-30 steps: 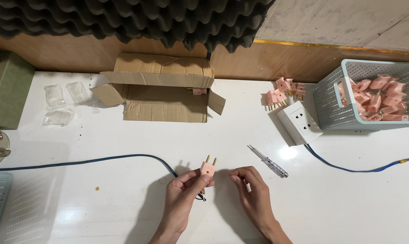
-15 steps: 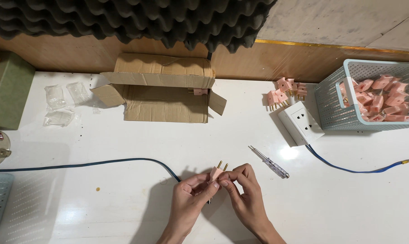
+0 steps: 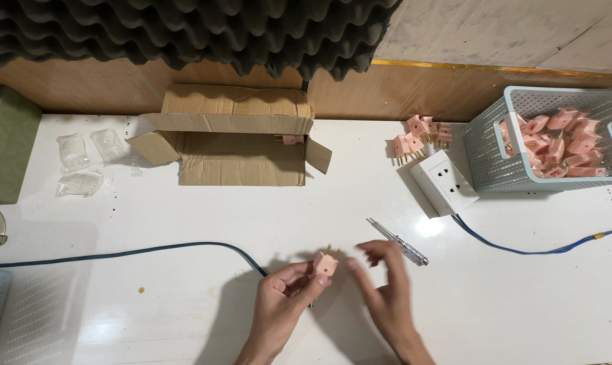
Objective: The person assembles a pink electrical plug by inserting metal prongs into the plastic housing and securing them with a screwdriver. They then attach the outer casing to complete the assembly.
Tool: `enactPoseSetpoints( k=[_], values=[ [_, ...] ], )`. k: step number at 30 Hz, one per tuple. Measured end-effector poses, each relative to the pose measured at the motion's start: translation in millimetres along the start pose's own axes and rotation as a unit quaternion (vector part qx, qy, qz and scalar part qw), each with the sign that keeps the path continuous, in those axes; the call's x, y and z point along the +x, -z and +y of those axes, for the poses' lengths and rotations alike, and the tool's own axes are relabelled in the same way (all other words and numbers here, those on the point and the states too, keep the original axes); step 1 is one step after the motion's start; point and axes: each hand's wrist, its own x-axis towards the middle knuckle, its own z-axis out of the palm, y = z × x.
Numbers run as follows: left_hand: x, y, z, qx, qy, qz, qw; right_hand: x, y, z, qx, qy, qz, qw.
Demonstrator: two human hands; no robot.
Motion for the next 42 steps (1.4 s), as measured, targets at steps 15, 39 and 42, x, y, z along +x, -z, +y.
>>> enactPoseSetpoints(
  k=[15, 39, 42],
  values=[
    [15, -4, 4, -0.042, -0.033, 0.056, 0.997, -21, 64, 12, -0.109, -0.066, 0.028, 0.991],
    [14, -6, 1, 0.004, -0.037, 0.087, 0.996, -8, 61, -13, -0.153, 0.274, -0.055, 0.948],
    [15, -4, -1, 0.001, -0.043, 0.080, 0.996, -4, 65, -25, -0.161, 0.275, -0.071, 0.945]
  ],
)
